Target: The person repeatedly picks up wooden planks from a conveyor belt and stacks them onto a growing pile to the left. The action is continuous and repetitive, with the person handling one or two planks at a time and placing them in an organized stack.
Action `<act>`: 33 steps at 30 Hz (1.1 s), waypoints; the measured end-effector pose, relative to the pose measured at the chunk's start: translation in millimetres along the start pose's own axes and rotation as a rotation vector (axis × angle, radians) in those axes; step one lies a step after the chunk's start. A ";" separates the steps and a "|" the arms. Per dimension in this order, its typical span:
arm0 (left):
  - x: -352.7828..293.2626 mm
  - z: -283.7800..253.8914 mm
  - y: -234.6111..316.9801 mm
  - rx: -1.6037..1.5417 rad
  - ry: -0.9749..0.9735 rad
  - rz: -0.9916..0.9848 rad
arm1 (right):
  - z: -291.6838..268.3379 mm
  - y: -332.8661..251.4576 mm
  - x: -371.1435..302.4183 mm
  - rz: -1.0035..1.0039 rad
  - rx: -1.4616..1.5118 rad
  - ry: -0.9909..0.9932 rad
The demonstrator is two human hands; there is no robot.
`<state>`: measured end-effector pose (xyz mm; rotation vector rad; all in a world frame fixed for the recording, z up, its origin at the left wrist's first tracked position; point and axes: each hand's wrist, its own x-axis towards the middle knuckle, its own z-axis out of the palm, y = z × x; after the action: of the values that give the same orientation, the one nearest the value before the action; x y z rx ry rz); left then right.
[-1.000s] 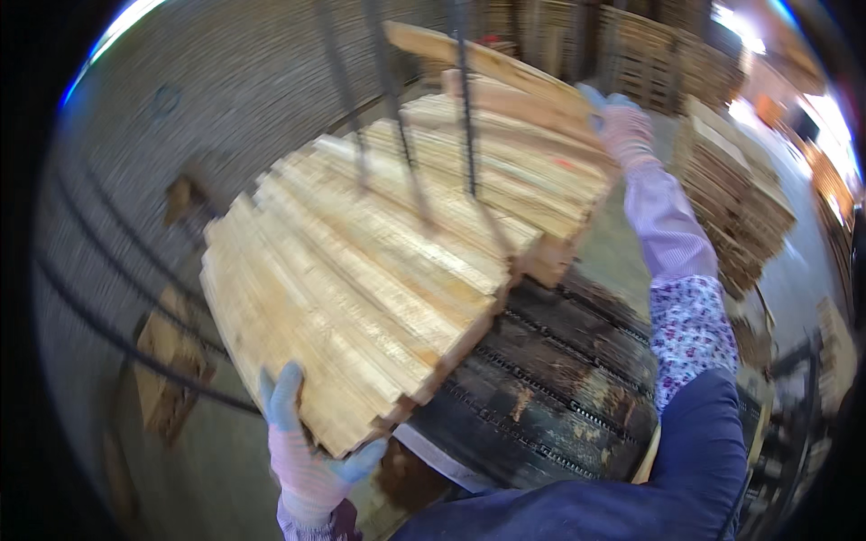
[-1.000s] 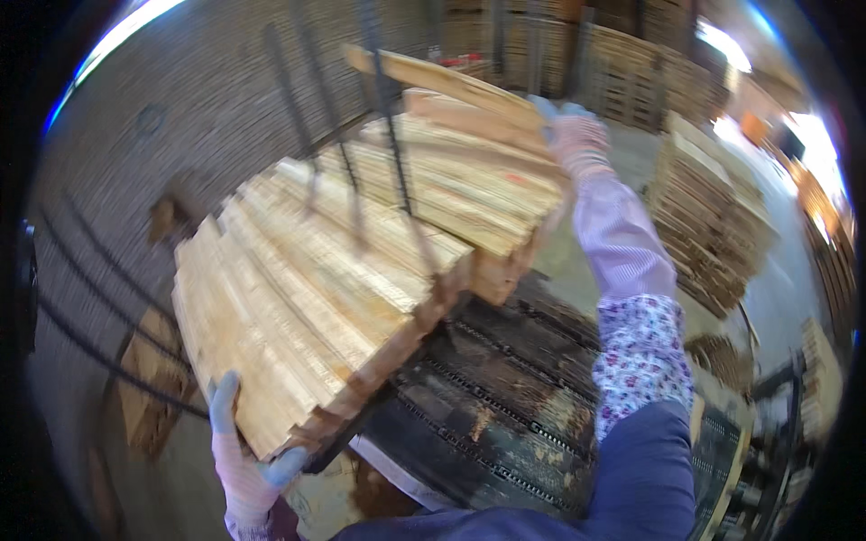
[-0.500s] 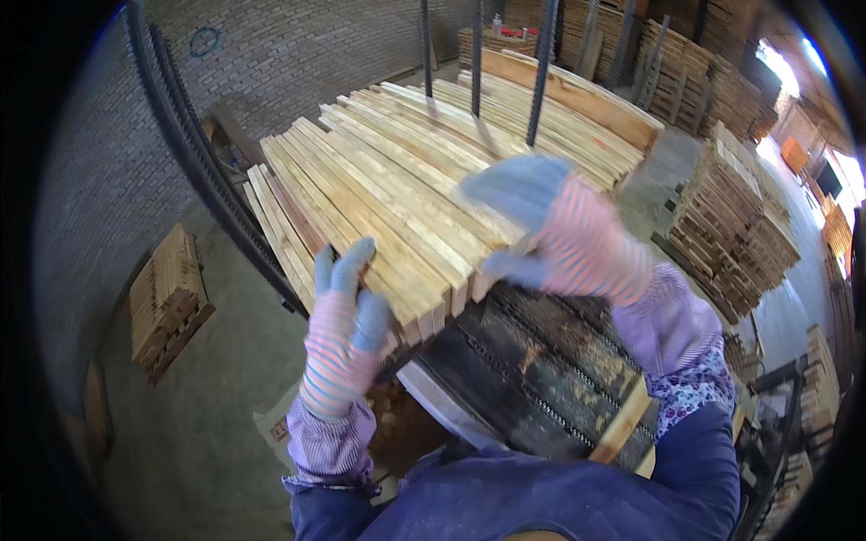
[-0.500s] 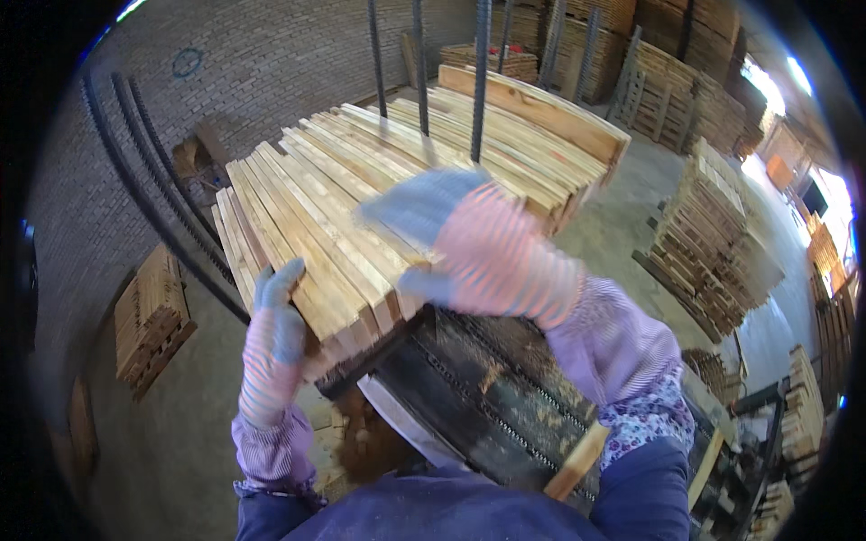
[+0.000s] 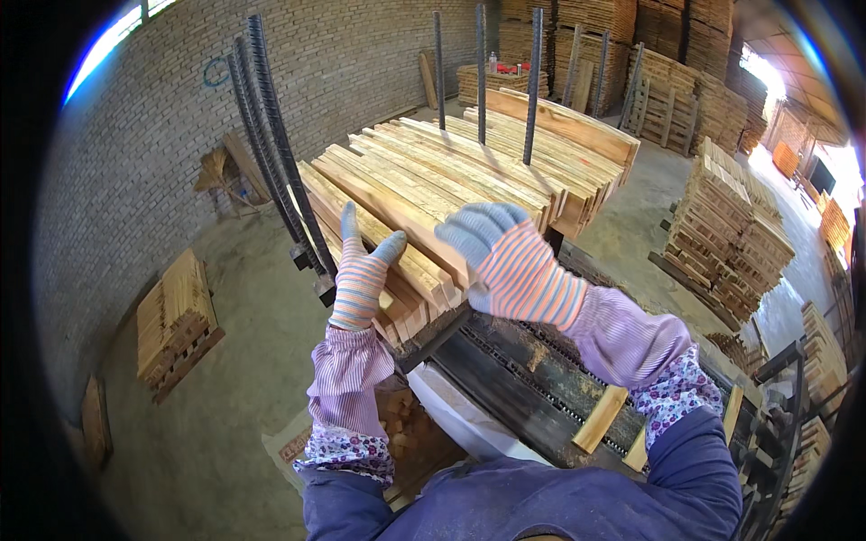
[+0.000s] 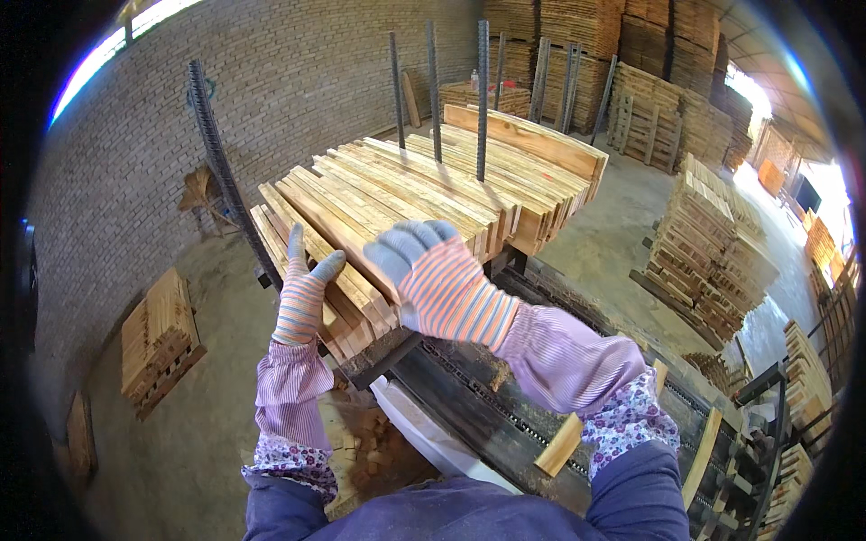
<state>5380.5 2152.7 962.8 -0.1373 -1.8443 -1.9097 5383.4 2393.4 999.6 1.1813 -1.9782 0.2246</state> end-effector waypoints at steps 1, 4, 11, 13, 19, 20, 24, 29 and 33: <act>-2.6 1.1 2.0 -0.061 -0.015 -0.023 | -12.6 0.9 2.6 0.100 0.072 -0.077; 8.9 -5.0 -6.8 0.034 -0.018 -0.027 | -30.5 4.0 24.2 0.257 0.561 -0.125; 10.1 7.7 -13.4 -0.044 -0.033 -0.067 | -54.3 -0.5 39.1 0.329 0.308 0.194; 12.3 -2.5 -12.6 -0.027 -0.031 -0.015 | -83.4 2.4 37.5 0.298 0.372 0.410; 13.4 -1.6 6.2 -0.148 -0.164 -0.118 | -149.6 29.3 -99.4 0.662 0.407 0.754; 16.8 -6.7 2.8 -0.110 -0.161 -0.092 | -156.0 37.2 -127.3 0.728 0.416 0.794; -31.4 46.0 27.2 0.495 0.099 0.420 | -186.2 44.0 -253.5 1.076 0.573 0.991; -183.3 140.8 7.1 0.147 -0.659 0.337 | -196.7 -6.7 -425.6 1.194 0.394 1.161; -240.3 179.4 -180.0 0.873 -1.098 0.017 | -232.7 -94.9 -497.1 1.553 0.889 0.749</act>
<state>5474.5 2385.6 719.4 -1.0305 -3.1441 -0.8085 5706.1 2789.3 777.3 -0.3529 -1.6130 2.0793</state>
